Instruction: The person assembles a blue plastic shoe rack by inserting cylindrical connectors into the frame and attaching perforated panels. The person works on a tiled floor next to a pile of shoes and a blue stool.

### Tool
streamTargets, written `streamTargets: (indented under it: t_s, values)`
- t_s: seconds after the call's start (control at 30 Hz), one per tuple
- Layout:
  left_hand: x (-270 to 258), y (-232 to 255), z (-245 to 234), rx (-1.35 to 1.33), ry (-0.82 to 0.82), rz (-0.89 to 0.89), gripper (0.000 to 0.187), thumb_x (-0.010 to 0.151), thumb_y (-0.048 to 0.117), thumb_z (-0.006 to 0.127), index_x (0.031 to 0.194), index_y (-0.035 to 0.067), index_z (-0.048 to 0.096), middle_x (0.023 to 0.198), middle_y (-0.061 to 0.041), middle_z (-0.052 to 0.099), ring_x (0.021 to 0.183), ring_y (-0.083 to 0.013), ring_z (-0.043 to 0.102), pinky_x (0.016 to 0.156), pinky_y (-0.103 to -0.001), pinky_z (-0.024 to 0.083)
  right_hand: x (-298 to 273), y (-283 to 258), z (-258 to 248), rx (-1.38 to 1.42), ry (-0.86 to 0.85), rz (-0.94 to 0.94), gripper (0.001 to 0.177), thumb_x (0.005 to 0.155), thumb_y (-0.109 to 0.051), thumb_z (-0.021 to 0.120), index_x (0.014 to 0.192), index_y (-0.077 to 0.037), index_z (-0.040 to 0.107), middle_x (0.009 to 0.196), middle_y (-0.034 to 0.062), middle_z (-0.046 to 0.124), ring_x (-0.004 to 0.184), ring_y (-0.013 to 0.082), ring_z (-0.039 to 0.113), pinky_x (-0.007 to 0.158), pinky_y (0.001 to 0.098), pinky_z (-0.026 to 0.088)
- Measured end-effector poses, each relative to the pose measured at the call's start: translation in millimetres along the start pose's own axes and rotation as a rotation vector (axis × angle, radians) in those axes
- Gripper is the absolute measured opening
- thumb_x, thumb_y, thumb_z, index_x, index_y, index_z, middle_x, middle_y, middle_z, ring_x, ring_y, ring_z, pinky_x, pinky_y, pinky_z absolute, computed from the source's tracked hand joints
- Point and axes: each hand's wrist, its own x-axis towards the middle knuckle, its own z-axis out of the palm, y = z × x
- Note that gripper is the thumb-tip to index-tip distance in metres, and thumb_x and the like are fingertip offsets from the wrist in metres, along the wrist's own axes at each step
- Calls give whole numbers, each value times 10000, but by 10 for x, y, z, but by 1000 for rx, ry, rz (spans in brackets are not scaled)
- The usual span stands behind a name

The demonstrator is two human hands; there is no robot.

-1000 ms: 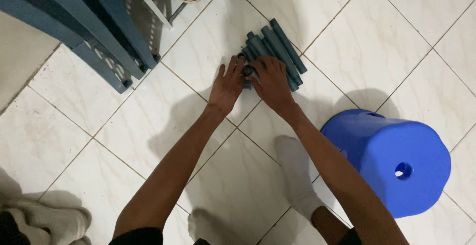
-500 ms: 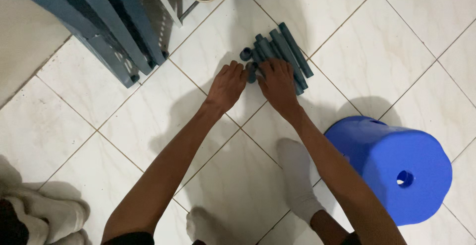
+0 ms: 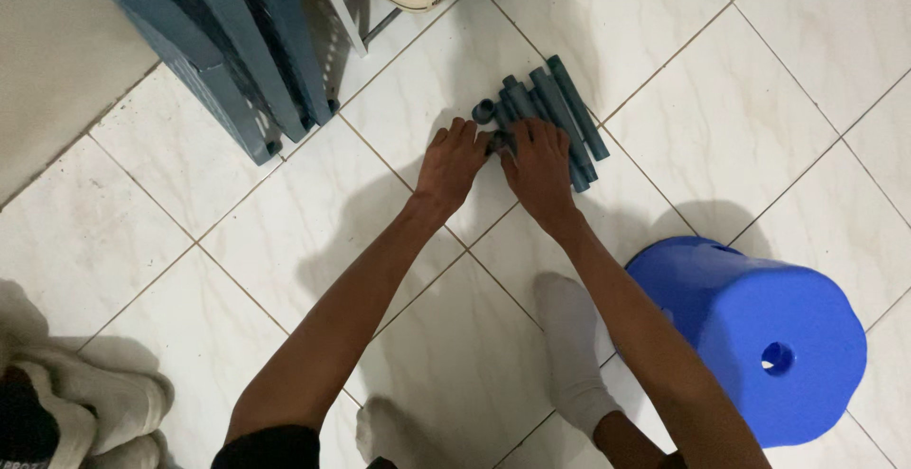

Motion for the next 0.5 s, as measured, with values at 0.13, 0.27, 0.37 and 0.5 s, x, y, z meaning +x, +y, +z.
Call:
streamTargets:
  t_s: [0.13,0.27,0.37,0.5]
  values:
    - [16,6,-31,0,10,-3,244,870,137,731,1090,52,669,1051,-97,633,1071,-239,574,859,-346,488,31,-26,-22,65,-21,23,341,901,-84,758,1205,-21,616,1206,169,606,1161,351,549,1032,509,378]
    - [22,-65,-121,-31,-1,6,307,782,123,750,1060,27,664,1020,-106,631,1048,-251,582,848,-352,497,92,-112,-49,128,2,28,243,942,-60,737,1168,-42,651,1151,152,629,1133,330,555,1041,498,382]
    - [-31,-162,-250,-73,-13,-48,212,849,17,722,1050,46,661,1023,-88,623,1062,-245,586,867,-352,501,163,-232,-86,121,64,-38,252,922,-48,722,1166,-35,661,1139,153,628,1153,337,552,1043,499,379]
    - [-162,-297,-466,-173,134,-117,184,836,22,709,1014,12,665,1004,-123,626,1022,-273,584,847,-379,507,304,-467,-111,244,113,-90,179,992,-75,711,1159,-47,653,1173,114,651,1142,319,570,1032,474,391]
